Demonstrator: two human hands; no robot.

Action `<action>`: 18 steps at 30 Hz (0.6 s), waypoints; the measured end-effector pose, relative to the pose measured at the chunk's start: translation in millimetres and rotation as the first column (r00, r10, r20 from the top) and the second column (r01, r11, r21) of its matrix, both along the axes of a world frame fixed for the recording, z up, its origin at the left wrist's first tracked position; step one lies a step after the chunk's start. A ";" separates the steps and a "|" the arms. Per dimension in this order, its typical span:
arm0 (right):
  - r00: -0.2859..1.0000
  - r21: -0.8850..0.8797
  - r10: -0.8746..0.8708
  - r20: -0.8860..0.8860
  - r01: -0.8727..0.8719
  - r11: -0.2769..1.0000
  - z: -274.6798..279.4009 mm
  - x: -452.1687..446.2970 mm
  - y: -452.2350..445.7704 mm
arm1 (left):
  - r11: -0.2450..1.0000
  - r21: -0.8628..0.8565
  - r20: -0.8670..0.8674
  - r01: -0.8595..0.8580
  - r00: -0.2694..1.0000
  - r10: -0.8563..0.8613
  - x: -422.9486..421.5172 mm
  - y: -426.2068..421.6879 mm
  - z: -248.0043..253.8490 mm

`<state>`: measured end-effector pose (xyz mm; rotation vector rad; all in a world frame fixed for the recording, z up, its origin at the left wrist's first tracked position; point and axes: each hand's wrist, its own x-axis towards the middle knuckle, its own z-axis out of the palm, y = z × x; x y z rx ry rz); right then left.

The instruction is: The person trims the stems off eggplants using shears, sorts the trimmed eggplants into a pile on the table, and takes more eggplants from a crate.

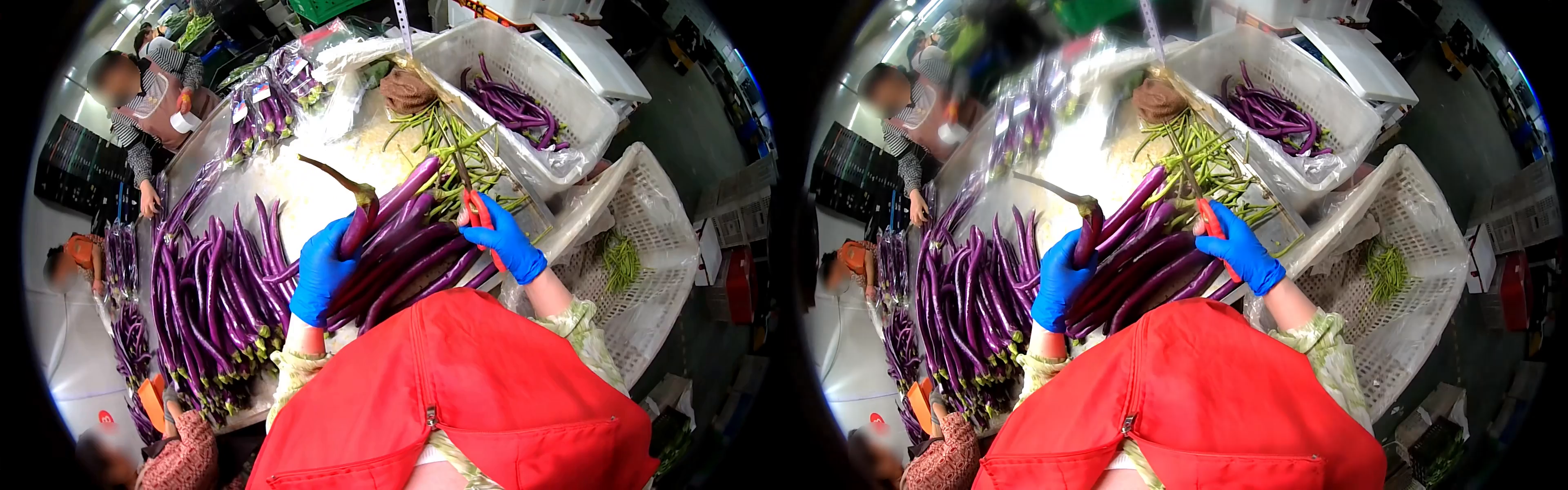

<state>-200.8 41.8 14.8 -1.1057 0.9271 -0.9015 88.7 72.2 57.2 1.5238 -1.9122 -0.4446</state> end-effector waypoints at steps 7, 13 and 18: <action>0.998 -0.004 -0.056 0.012 0.056 0.998 -15.7 4.0 -0.4 | 0.984 0.142 -0.114 -0.107 0.986 0.124 8.9 -0.7 -7.3; 0.979 0.060 0.197 -0.043 -0.195 0.979 -35.0 -5.6 24.8 | 0.939 0.302 -0.392 -0.164 0.877 0.279 38.1 -13.7 -24.9; 0.934 0.162 0.330 -0.135 -0.308 0.937 -44.3 -3.6 21.5 | 0.927 0.367 -0.461 -0.078 0.850 0.254 38.5 -14.6 -27.5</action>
